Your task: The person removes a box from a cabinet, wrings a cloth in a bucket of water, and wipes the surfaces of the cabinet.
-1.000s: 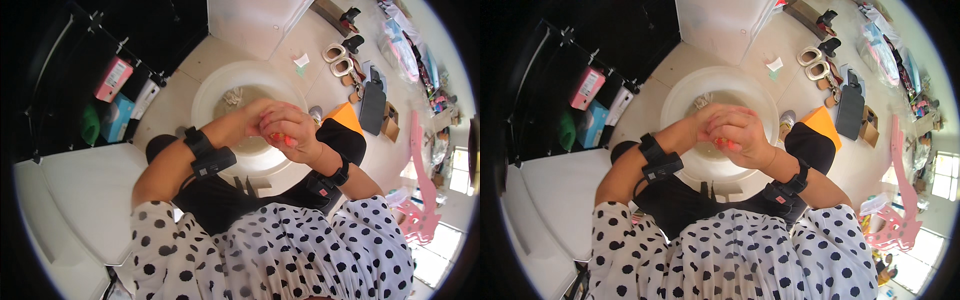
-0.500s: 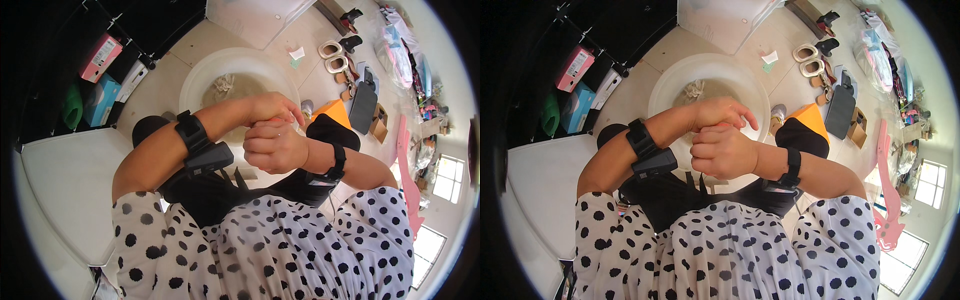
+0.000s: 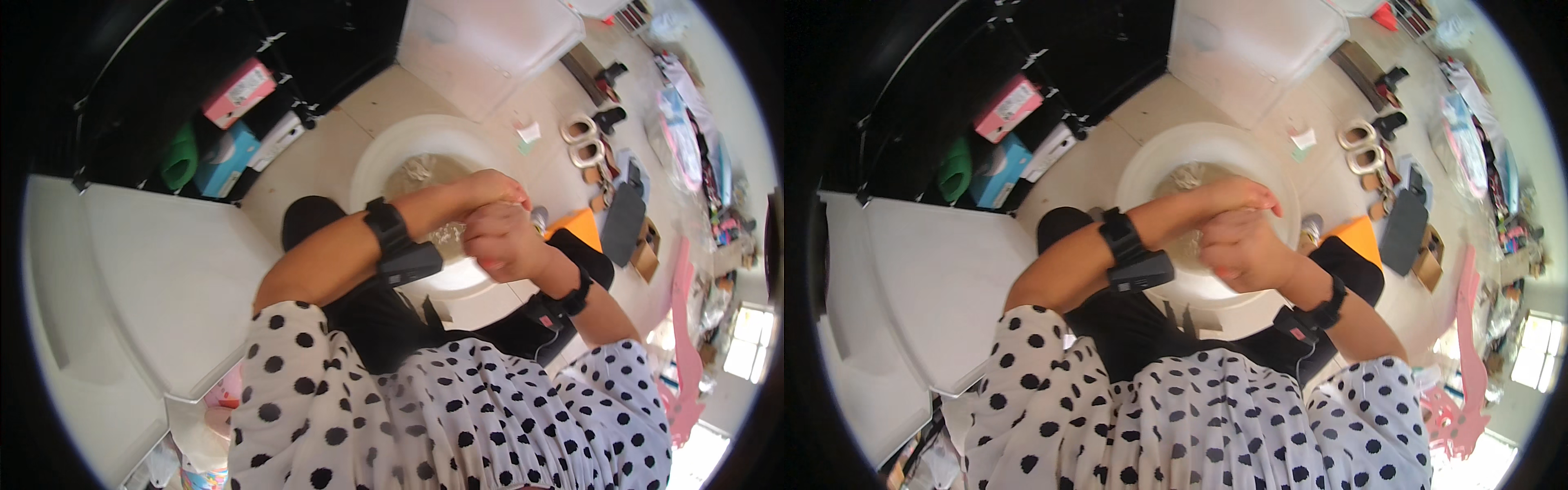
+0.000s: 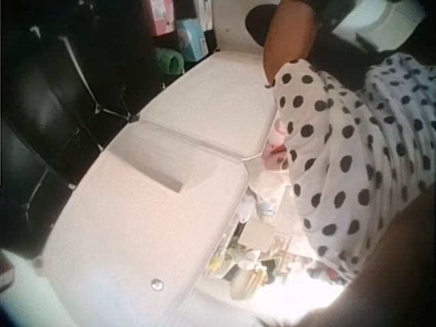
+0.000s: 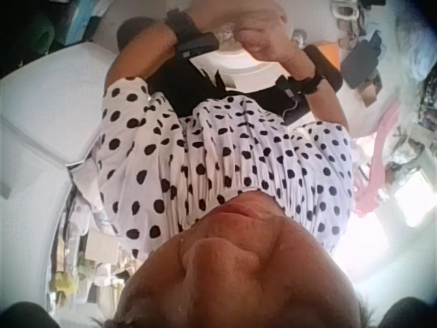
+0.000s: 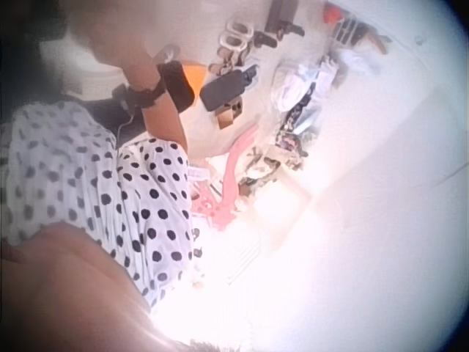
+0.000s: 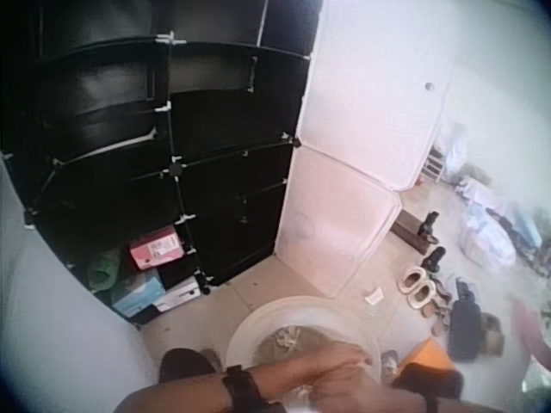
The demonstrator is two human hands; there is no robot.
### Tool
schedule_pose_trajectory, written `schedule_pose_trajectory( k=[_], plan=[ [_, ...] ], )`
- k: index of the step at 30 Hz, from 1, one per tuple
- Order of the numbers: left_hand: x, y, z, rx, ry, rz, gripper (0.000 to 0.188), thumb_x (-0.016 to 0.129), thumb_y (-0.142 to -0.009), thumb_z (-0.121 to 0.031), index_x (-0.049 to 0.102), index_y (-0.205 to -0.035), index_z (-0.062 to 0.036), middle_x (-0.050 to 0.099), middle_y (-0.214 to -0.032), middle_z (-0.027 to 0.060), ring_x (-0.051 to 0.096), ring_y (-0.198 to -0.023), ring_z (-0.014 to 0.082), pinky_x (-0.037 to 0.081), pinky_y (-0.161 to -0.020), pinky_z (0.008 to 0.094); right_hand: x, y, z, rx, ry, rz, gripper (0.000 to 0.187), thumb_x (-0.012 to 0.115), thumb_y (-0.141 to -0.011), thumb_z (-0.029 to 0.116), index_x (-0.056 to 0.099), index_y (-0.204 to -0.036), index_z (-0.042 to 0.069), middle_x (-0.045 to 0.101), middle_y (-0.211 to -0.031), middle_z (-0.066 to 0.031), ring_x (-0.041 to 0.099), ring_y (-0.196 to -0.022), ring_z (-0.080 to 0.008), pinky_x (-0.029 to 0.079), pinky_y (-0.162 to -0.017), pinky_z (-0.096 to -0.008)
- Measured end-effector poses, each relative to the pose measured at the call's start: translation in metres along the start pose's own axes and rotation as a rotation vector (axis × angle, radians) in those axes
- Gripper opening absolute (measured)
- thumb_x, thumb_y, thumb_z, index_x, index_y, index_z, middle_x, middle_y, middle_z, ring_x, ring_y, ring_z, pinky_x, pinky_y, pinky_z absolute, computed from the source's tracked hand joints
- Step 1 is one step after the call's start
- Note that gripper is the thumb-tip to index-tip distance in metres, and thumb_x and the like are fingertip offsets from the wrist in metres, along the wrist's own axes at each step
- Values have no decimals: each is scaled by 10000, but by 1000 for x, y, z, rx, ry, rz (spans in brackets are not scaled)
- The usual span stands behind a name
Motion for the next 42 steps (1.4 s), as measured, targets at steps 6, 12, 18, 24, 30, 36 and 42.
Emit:
schedule_pose_trajectory(
  k=[6, 12, 18, 24, 30, 36, 42],
  plan=[
    [8, 3, -12, -71, 696, -89, 681, 395, -856, -646, 470, -1201, -63, 569, -1075, 76, 551, -1010, 182, 460, -867, 362, -57, 40, -65, 492, -608, -590, 47, 515, -659, 35, 534, -691, 6, 577, -762, -77, 547, -761, -228, 450, -738, -326],
    [15, 10, -31, 94, 618, -4, 702, 497, -793, -663, 423, -1243, -130, 497, -1203, 65, 484, -1122, 232, 435, -894, 499, -54, 111, -133, 624, -1357, -1424, 90, 434, -844, 130, 492, -822, 66, 546, -867, -87, 551, -899, -269, 448, -878, -413],
    [12, 8, -22, 163, 635, -143, 552, 735, -738, -398, 505, -1164, -134, 562, -1088, 39, 542, -1024, 195, 473, -825, 475, -45, 140, -143, 632, -1133, -1308, 212, 434, -853, 153, 530, -994, 28, 566, -1033, -114, 547, -1007, -257, 431, -923, -395],
    [-18, 10, -24, 326, 368, -476, 286, 739, -706, -190, 621, -945, -85, 621, -875, 30, 603, -836, 150, 509, -708, 313, -31, 145, -147, 936, -815, -980, 426, 411, -900, 302, 458, -1255, 71, 526, -1201, -104, 510, -1107, -221, 403, -952, -415],
    [-4, 41, -77, 749, -825, -637, 267, 719, -628, -152, 624, -874, -111, 636, -914, 35, 613, -829, 223, 506, -747, 367, 1, 140, -123, 1130, -1562, -834, 517, 458, -866, 503, 449, -1284, 199, 518, -1248, -45, 489, -1152, -225, 409, -893, -548],
    [65, 44, -49, 1094, -1436, -190, 122, 686, -623, -193, 628, -728, -168, 590, -1014, 4, 565, -934, 222, 482, -761, 341, 7, 154, -110, 1166, -1584, -1023, 483, 458, -891, 487, 509, -1218, 135, 530, -1239, -57, 513, -1126, -242, 448, -911, -478],
    [72, 55, -66, 1092, -1321, -236, 113, 683, -608, -231, 633, -684, -165, 593, -854, 4, 580, -829, 233, 487, -709, 329, 21, 167, -100, 1138, -1706, -944, 402, 507, -886, 333, 510, -1189, 70, 548, -1204, -95, 526, -1109, -248, 451, -927, -432]
  ],
)
Point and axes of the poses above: each hand's wrist, its own y-axis away from the middle knuckle, its own x-axis out of the palm, z = x × y, the point moved 8 cm from there along -y, towards the middle knuckle
